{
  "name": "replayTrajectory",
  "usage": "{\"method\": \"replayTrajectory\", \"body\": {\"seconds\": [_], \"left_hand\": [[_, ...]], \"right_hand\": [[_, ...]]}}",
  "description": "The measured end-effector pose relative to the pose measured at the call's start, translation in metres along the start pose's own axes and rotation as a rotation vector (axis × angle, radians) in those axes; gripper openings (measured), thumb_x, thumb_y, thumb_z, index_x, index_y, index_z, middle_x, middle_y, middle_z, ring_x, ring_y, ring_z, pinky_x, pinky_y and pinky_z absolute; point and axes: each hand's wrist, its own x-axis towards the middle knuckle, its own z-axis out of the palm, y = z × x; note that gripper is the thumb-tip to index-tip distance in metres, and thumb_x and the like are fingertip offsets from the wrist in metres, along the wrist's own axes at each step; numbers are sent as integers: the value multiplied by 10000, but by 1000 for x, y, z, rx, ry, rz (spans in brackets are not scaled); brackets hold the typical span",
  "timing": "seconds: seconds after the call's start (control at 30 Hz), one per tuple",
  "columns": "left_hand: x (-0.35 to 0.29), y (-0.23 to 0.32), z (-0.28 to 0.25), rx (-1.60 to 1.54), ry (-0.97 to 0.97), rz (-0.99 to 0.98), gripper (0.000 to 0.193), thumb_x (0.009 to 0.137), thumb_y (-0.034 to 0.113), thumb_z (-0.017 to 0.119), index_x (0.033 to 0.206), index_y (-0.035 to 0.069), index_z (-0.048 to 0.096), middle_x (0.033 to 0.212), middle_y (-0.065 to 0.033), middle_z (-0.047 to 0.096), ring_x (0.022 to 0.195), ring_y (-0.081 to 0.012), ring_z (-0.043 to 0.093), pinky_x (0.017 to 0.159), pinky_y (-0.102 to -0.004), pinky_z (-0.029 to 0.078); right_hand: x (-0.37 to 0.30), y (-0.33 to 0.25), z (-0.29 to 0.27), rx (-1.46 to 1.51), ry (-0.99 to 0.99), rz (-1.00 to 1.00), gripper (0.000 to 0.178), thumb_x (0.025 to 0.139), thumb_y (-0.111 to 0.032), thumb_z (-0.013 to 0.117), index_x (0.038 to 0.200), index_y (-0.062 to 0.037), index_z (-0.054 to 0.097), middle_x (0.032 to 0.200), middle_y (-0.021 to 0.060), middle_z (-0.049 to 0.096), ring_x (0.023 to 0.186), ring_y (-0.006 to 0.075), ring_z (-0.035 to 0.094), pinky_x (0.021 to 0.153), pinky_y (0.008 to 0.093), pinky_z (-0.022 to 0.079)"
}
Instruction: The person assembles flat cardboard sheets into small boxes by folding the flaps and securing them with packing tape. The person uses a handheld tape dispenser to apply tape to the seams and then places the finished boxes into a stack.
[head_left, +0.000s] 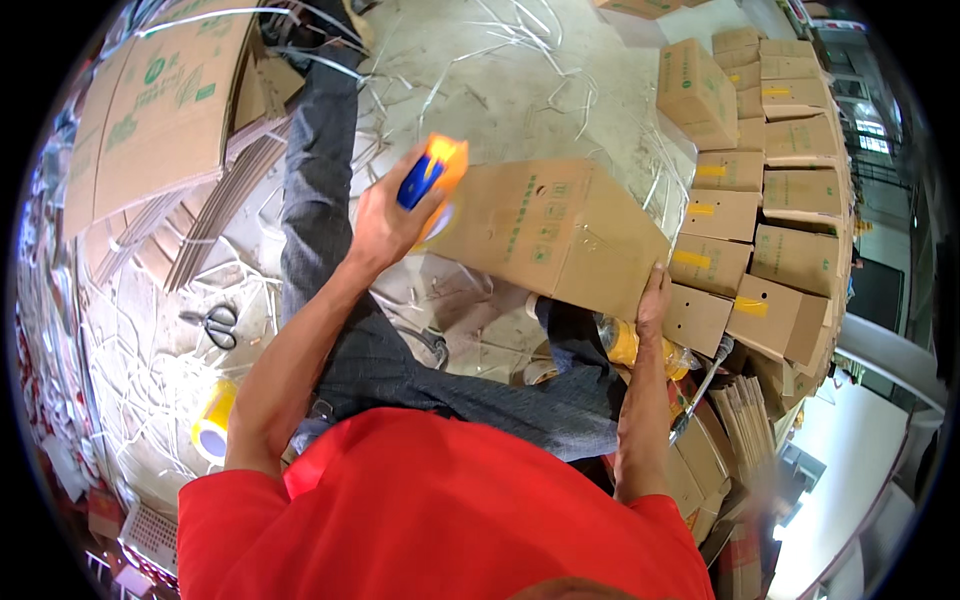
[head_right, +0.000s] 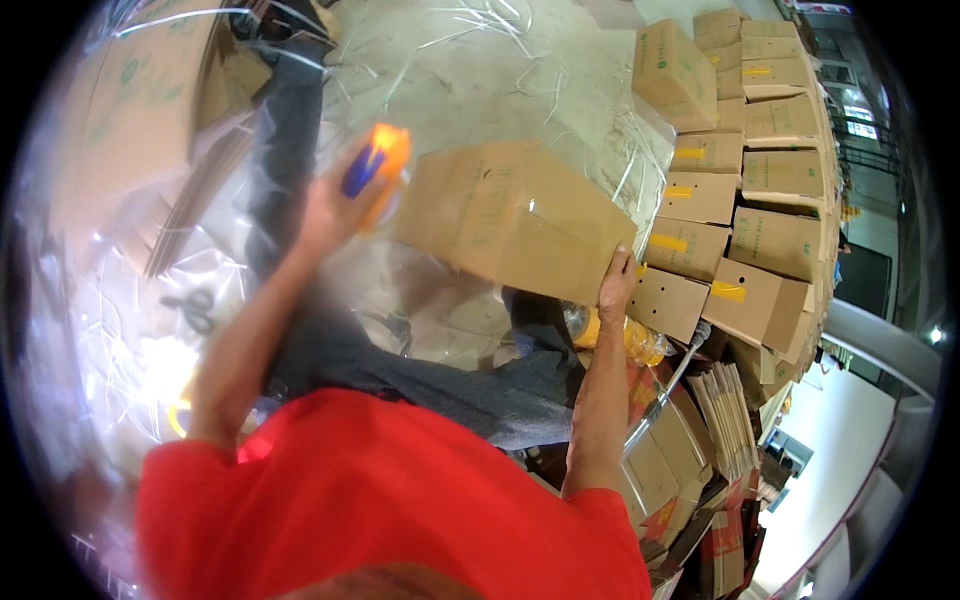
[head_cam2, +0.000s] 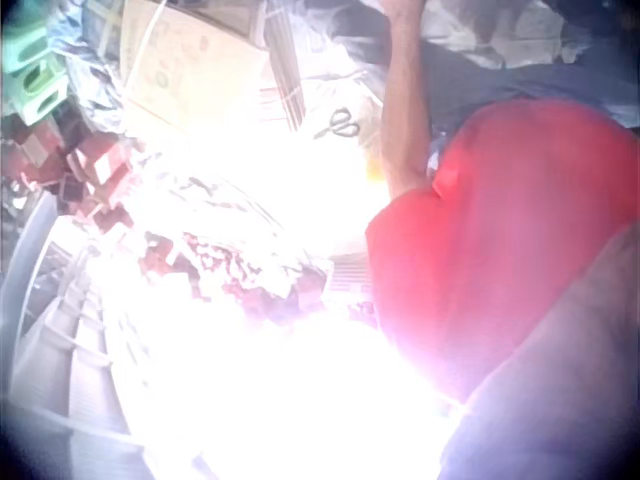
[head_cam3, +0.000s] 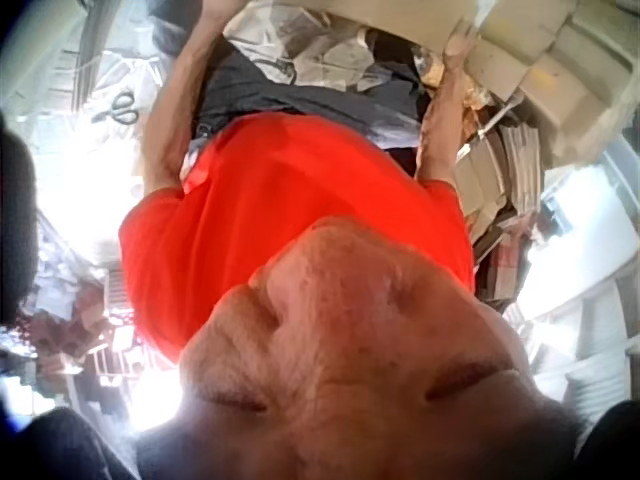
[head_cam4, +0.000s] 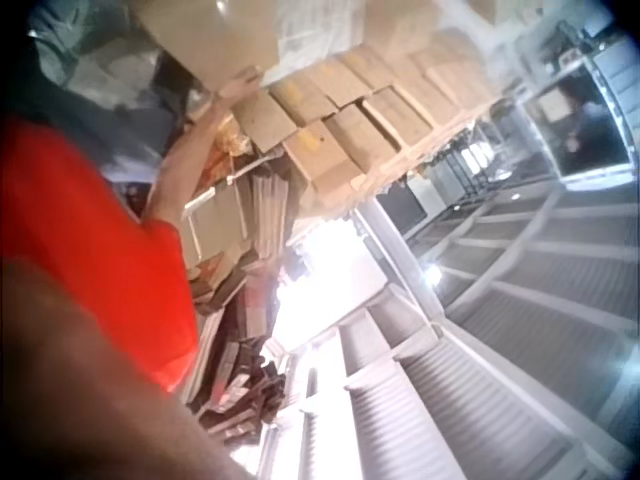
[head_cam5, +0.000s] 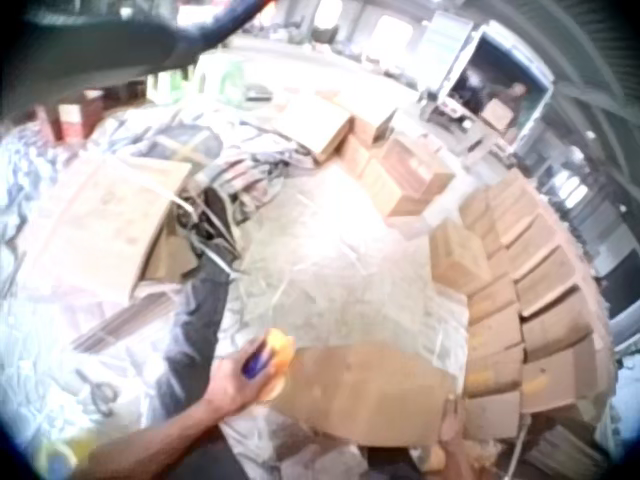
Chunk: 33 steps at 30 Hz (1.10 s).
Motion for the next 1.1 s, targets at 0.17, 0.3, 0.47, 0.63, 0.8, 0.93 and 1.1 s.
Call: {"method": "replayTrajectory", "body": {"seconds": [0.17, 0.3, 0.47, 0.63, 0.8, 0.93, 1.1], "left_hand": [[22, 49, 37, -431, 132, 78, 652, 969, 131, 761, 1567, 81, 507, 1350, -134, 669, 1225, -193, 637, 1052, -326, 499], [6, 33, 78, -489, 79, 30, 657, 982, 117, 740, 1579, 44, 475, 1386, -134, 655, 1224, -187, 636, 1078, -335, 489], [15, -9, 111, -545, 197, -86, 667, 995, 181, 745, 1573, 8, 461, 1444, -183, 634, 1257, -198, 635, 1094, -342, 486], [36, -28, 99, -524, 122, -177, 663, 974, 234, 767, 1543, 19, 504, 1328, -195, 705, 1189, -204, 687, 1048, -339, 520], [11, -41, 76, -202, 201, -106, 648, 934, 209, 789, 1525, 97, 549, 1213, -199, 756, 1097, -285, 754, 976, -384, 570], [11, 23, 74, -346, 199, 48, 678, 955, 196, 768, 1574, 121, 501, 1316, -189, 723, 1142, -216, 716, 984, -360, 557], [2, 21, 109, -395, 228, 131, 678, 958, 120, 750, 1579, 73, 481, 1326, -206, 709, 1151, -216, 702, 1009, -351, 543]], "right_hand": [[10, 17, -11, 128, -12, 21, 609, 1111, -464, 463, 1309, 86, 632, 1218, 231, 708, 1090, 321, 650, 985, 405, 491], [12, 25, -11, 96, 0, -15, 590, 1112, -454, 460, 1295, 78, 640, 1202, 227, 708, 1070, 317, 650, 975, 405, 496], [18, 27, -8, 173, -22, 61, 566, 1119, -429, 448, 1279, 76, 647, 1183, 200, 710, 1034, 291, 648, 945, 391, 507], [17, 31, -14, 186, -34, 36, 567, 1124, -434, 441, 1280, 68, 654, 1180, 174, 711, 1018, 259, 649, 924, 369, 511], [21, 27, -12, 201, -20, 46, 566, 1126, -435, 431, 1284, 59, 656, 1195, 173, 708, 1043, 255, 644, 937, 365, 506], [18, 42, -13, 249, -45, 71, 570, 1126, -439, 427, 1282, 58, 657, 1205, 174, 704, 1069, 261, 634, 961, 373, 496], [20, 57, -19, 204, -29, 37, 561, 1125, -431, 434, 1270, 64, 657, 1188, 169, 702, 1057, 256, 627, 950, 370, 494]]}}
